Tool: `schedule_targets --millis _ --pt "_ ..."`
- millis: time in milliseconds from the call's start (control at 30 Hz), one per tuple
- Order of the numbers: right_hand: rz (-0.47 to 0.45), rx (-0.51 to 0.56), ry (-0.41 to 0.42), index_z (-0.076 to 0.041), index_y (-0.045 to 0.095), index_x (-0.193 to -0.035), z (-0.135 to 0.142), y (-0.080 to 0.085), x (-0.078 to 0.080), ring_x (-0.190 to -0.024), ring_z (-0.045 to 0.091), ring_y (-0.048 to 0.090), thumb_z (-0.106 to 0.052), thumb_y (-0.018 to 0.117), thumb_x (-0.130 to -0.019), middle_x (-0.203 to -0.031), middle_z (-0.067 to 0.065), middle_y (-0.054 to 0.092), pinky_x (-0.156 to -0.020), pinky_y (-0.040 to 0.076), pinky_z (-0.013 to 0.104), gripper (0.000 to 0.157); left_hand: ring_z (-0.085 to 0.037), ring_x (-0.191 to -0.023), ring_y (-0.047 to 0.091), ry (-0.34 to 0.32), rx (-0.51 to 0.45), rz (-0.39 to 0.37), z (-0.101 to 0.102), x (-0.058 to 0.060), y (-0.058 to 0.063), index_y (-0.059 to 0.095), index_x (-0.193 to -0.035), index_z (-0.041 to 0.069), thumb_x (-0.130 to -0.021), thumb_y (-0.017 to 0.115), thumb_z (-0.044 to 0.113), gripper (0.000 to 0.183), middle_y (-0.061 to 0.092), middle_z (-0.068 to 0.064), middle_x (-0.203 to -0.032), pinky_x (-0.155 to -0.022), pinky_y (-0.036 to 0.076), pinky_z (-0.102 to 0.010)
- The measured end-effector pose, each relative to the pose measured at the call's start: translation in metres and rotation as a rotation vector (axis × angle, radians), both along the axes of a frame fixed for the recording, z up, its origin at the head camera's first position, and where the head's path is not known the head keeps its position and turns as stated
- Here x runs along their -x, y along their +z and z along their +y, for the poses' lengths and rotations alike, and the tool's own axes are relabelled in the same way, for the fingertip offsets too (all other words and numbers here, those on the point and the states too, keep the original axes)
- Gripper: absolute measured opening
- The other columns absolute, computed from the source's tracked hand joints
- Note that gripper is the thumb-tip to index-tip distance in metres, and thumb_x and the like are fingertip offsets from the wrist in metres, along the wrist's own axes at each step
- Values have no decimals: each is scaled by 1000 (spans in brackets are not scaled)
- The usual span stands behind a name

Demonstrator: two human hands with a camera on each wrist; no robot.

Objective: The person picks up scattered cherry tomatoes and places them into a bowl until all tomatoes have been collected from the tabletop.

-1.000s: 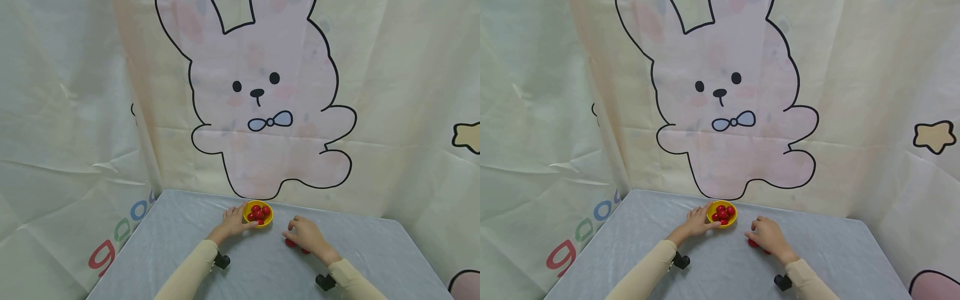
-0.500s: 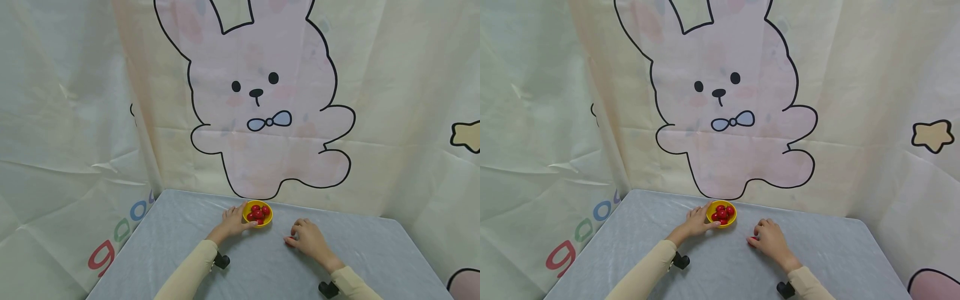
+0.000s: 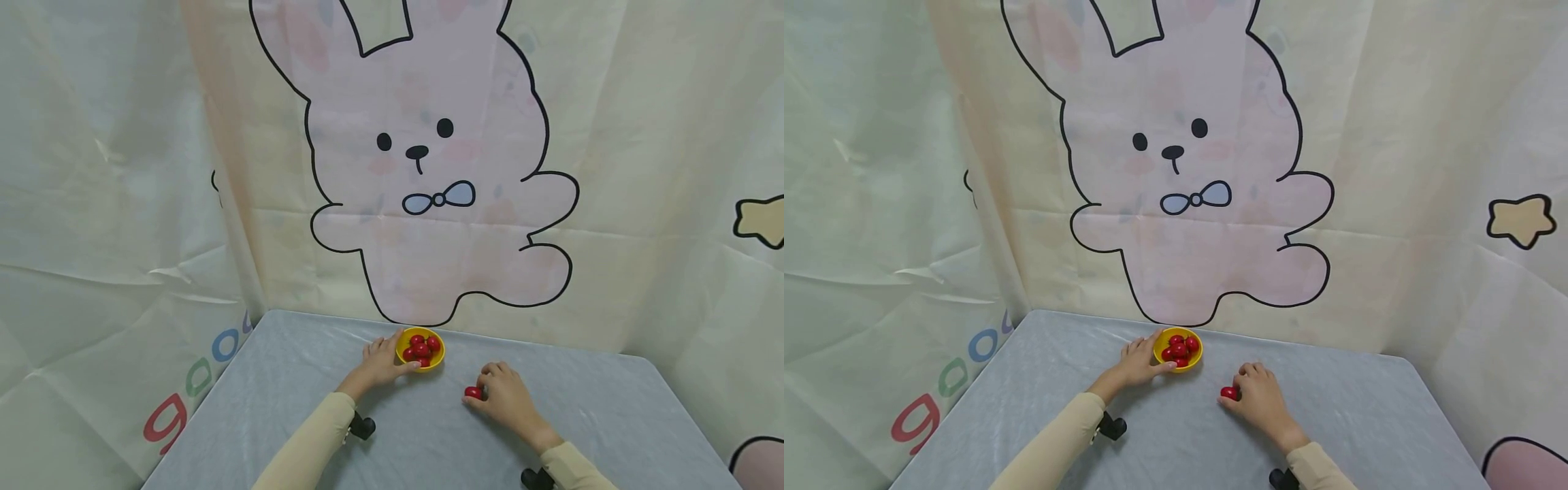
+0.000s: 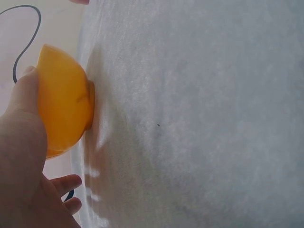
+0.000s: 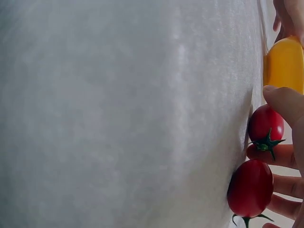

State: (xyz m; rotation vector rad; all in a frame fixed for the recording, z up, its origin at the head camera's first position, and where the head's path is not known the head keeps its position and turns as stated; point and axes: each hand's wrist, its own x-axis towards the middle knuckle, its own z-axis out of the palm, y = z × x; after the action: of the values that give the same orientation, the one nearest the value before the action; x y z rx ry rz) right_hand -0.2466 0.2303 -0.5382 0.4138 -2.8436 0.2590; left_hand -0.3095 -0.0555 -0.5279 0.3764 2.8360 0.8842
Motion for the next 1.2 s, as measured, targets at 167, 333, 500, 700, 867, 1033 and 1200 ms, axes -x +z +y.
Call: schedule_targets --millis 167,333,500,700,867,1033,1200 --pt "1 -6 3 -20 65 -71 -1 -2 0 -100 26 56 -57 81 -71 -101 5 65 -86 50 52 41 -41 -148 24 5 -4 -1 -1 0 0 19 -159 24 -85 60 69 95 36 -13 -159 -121 8 -65" --pt "11 -6 0 -20 63 -69 -1 -5 1 -101 27 57 -57 81 -71 -99 4 65 -87 49 53 41 -42 -147 25 8 -5 3 0 0 0 20 -158 23 -85 60 69 96 37 -13 -159 -121 8 -65" --pt "10 -4 -9 -20 63 -69 -2 -6 2 -100 27 57 -56 81 -72 -99 4 65 -87 49 52 40 -41 -147 25 5 1 8 0 0 -1 21 -158 22 -85 60 69 96 37 -13 -159 -121 9 -65" --pt "-3 -8 -15 -19 65 -70 -3 -5 3 -100 26 57 -54 81 -72 -99 4 65 -87 49 52 39 -42 -147 25 2 0 14 -1 0 -1 21 -158 22 -85 60 69 96 37 -14 -159 -120 9 -65" --pt "5 -1 -10 -18 66 -73 -2 -5 4 -97 25 56 -53 81 -73 -99 4 65 -84 49 50 38 -41 -147 25 7 -1 11 -1 0 -2 21 -158 22 -84 60 69 96 37 -14 -159 -120 9 -65" --pt "11 -5 -10 -16 70 -77 0 -6 5 -95 24 56 -53 81 -73 -99 4 66 -82 49 49 39 -41 -148 24 11 3 5 0 0 -3 20 -159 24 -84 60 70 96 37 -12 -159 -121 9 -65" --pt "15 -9 1 -15 71 -77 1 -4 6 -93 23 56 -52 81 -73 -99 4 66 -81 50 48 39 -42 -147 25 10 -5 8 0 -1 -2 21 -158 23 -84 61 69 96 38 -12 -159 -121 10 -65"
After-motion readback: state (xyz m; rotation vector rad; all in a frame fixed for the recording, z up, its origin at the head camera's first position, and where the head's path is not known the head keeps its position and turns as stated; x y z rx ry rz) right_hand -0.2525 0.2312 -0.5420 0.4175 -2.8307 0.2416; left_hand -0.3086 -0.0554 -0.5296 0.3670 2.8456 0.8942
